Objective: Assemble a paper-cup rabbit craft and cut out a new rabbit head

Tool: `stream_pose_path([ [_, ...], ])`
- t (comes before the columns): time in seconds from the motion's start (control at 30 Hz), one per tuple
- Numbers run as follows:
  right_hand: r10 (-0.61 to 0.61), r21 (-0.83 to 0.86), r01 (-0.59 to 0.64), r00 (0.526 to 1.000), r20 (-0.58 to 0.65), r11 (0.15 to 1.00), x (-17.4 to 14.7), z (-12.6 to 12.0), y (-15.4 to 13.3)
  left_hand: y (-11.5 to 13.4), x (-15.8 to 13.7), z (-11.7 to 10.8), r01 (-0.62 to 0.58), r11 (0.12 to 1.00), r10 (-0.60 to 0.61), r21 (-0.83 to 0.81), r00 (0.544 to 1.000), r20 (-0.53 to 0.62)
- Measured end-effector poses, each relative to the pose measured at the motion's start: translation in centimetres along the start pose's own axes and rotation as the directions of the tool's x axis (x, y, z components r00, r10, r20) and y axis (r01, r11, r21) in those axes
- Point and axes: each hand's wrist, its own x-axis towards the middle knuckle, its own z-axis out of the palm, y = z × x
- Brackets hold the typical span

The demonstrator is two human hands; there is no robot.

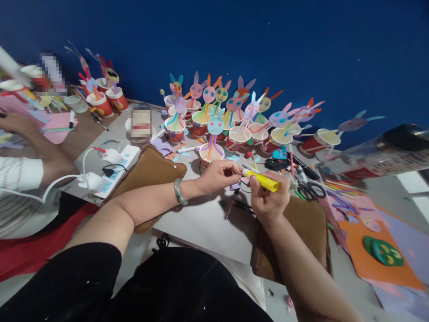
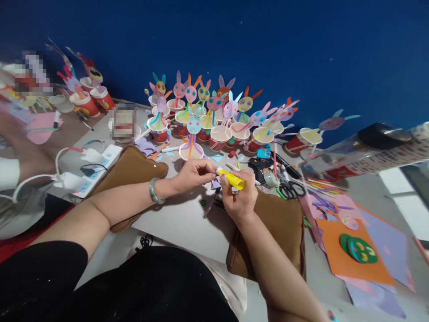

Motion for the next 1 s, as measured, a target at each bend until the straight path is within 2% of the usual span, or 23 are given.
stream_pose_path([
  [0.07,-0.048,-0.059,0.043,0.994,-0.093,0.997,0.21,0.02,0.11,0.09,-0.12,0.19,-0.009,1.000,0.009,-0.017,1.000,0.011],
  [0.17,-0.115,-0.023,0.113,0.978,-0.174,0.993,0.39,0.03,0.01,0.21,-0.09,0.17,0.006,1.000,-0.006,0.003,1.000,-0.007],
  [0.27,-0.199,-0.007,0.200,0.972,-0.126,0.980,0.39,0.05,-0.31,0.19,0.06,-0.11,0.013,0.999,-0.012,0.042,0.999,-0.037],
  [0.37,-0.200,-0.056,0.197,0.978,-0.057,0.979,0.48,0.01,-0.36,0.07,0.09,-0.22,-0.031,0.999,0.031,0.033,0.999,-0.010],
  [0.53,-0.162,-0.018,0.161,0.973,-0.162,0.987,0.58,-0.13,-0.27,0.12,0.06,-0.19,-0.047,0.998,0.046,0.047,0.999,0.012],
  [0.7,-0.201,-0.006,0.201,0.977,-0.071,0.980,0.47,-0.01,-0.42,0.17,0.11,-0.36,-0.050,0.997,0.051,0.061,0.999,-0.008],
  [0.87,-0.185,-0.022,0.184,0.971,-0.149,0.983,0.60,-0.03,-0.41,0.07,0.18,-0.45,-0.039,0.997,0.039,0.072,0.999,-0.002],
  [1.0,-0.190,0.012,0.192,0.977,-0.091,0.981,0.48,0.11,-0.40,0.18,0.08,-0.32,-0.026,0.996,0.027,0.088,1.000,-0.004],
])
